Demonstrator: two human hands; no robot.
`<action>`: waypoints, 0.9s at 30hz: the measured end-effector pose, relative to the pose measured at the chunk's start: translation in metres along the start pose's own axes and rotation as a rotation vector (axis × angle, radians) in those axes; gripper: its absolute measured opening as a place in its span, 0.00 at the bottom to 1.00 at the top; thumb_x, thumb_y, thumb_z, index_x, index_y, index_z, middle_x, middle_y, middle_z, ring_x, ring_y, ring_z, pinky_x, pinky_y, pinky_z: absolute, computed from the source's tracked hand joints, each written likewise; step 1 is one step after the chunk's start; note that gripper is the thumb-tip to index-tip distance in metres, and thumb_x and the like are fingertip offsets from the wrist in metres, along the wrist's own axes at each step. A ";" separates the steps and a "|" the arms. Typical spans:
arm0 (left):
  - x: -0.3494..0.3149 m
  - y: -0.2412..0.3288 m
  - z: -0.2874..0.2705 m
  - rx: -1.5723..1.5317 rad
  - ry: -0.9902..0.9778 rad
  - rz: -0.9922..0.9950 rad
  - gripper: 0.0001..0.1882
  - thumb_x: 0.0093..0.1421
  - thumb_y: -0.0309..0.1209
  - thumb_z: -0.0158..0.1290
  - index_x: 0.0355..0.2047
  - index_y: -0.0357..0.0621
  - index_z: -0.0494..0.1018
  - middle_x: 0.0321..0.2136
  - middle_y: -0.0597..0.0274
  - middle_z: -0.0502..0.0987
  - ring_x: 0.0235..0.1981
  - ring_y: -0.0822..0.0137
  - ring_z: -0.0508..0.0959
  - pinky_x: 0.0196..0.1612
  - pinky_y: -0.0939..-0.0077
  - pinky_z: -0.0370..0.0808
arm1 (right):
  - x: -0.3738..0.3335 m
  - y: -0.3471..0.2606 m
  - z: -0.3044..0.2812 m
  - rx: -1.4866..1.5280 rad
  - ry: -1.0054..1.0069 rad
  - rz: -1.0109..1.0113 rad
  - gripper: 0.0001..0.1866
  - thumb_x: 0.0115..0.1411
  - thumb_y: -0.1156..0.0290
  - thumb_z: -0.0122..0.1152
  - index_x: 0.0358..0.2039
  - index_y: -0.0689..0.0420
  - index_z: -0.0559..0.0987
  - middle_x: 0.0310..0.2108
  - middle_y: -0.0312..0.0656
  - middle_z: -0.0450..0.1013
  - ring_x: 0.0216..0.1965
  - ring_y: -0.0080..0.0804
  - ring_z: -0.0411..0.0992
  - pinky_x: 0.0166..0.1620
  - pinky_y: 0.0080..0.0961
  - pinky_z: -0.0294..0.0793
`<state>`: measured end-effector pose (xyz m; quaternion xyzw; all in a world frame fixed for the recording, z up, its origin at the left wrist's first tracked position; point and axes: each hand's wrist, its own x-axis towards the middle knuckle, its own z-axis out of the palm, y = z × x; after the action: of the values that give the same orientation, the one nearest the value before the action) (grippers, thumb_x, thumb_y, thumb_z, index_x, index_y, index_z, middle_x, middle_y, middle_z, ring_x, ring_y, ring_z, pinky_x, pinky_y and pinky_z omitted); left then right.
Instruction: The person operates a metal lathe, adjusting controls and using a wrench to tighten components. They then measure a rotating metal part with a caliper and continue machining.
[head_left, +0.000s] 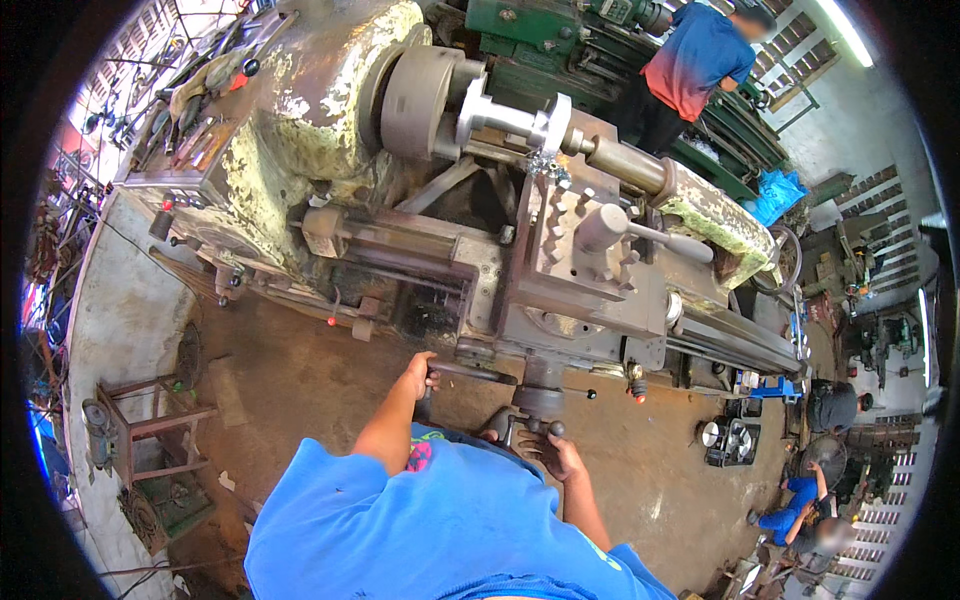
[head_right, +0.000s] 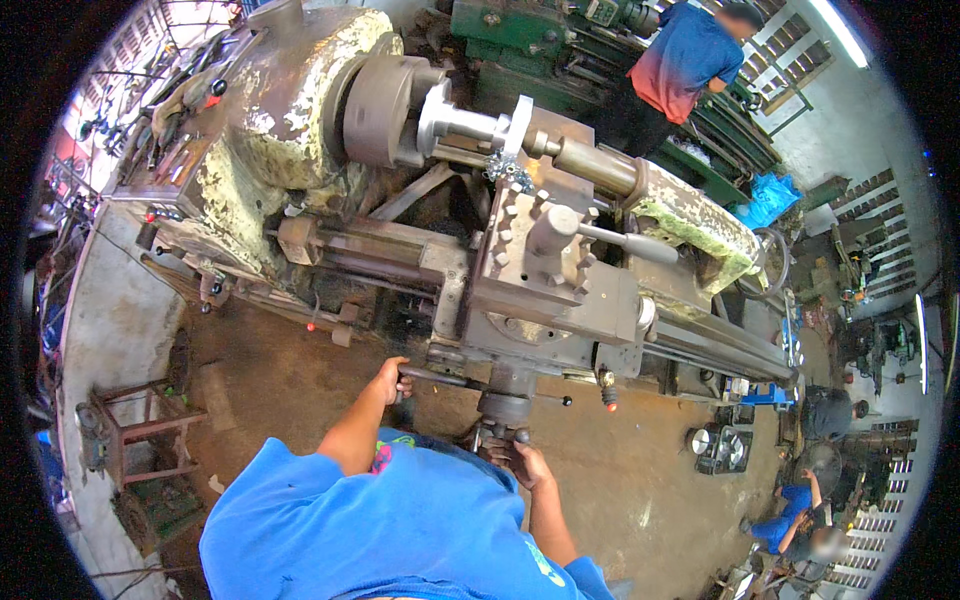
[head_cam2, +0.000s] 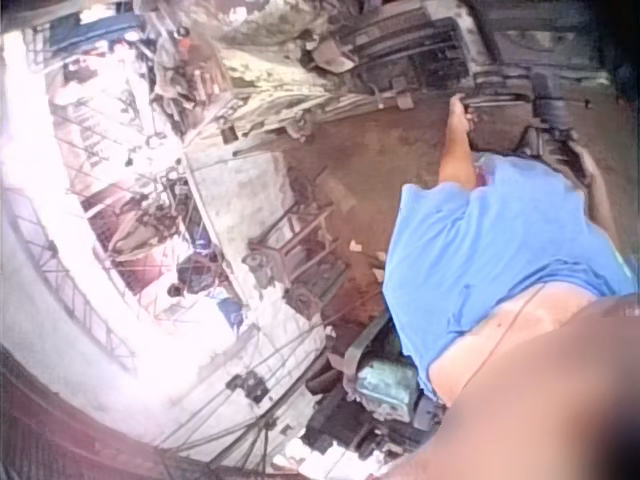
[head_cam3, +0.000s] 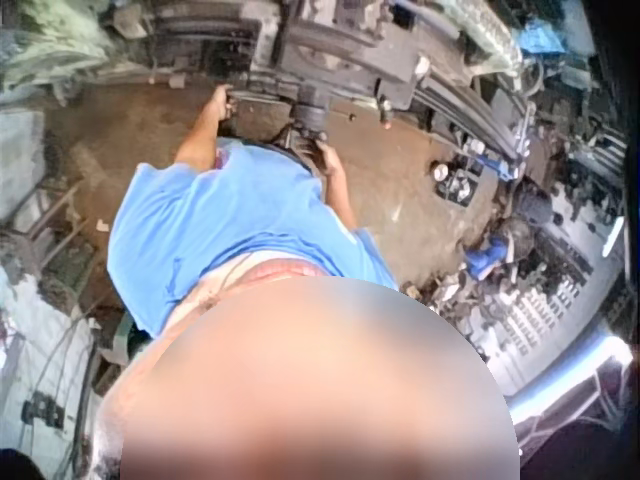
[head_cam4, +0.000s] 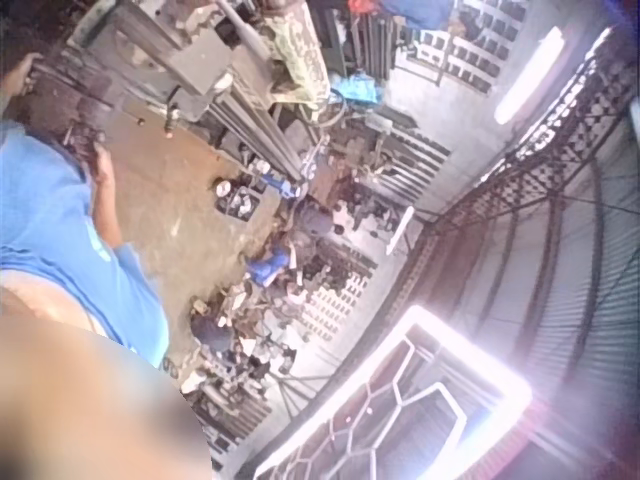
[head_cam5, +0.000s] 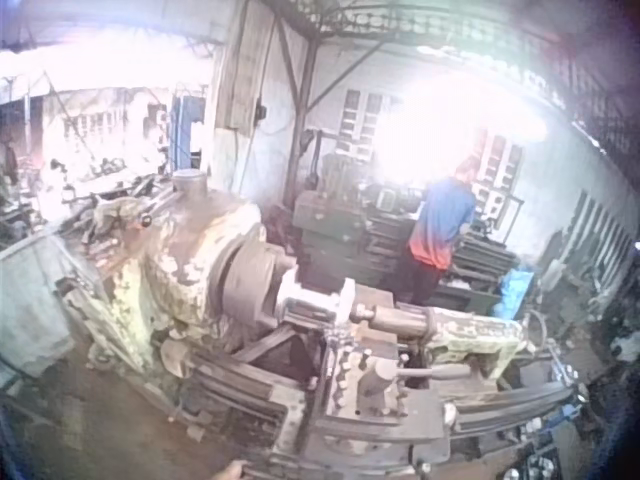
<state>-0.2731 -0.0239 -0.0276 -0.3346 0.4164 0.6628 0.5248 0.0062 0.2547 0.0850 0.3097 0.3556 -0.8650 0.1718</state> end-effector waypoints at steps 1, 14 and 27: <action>0.000 -0.001 0.000 -0.008 0.033 0.014 0.17 0.63 0.46 0.42 0.22 0.51 0.61 0.10 0.68 0.58 0.08 0.71 0.53 0.19 0.66 0.60 | -0.001 0.002 0.011 0.085 -0.039 -0.004 0.30 0.63 0.55 0.51 0.60 0.63 0.66 0.56 0.55 0.69 0.51 0.47 0.71 0.53 0.46 0.69; 0.016 0.011 -0.014 0.140 -0.060 -0.066 0.20 0.65 0.48 0.42 0.31 0.43 0.67 0.17 0.59 0.68 0.16 0.62 0.66 0.26 0.61 0.67 | 0.024 0.041 0.069 0.479 -0.073 -0.369 0.36 0.57 0.48 0.60 0.60 0.57 0.67 0.60 0.57 0.65 0.57 0.54 0.66 0.60 0.52 0.61; -0.016 0.013 -0.020 0.301 0.067 0.078 0.20 0.62 0.49 0.46 0.39 0.45 0.72 0.41 0.52 0.76 0.43 0.56 0.76 0.51 0.56 0.66 | 0.038 0.014 0.056 0.474 -0.326 -0.132 0.58 0.40 0.21 0.56 0.57 0.59 0.71 0.38 0.43 0.74 0.39 0.38 0.70 0.41 0.46 0.69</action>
<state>-0.2822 -0.0502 -0.0201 -0.2575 0.5410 0.6011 0.5288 -0.0386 0.2015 0.0840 0.1744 0.1307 -0.9715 0.0926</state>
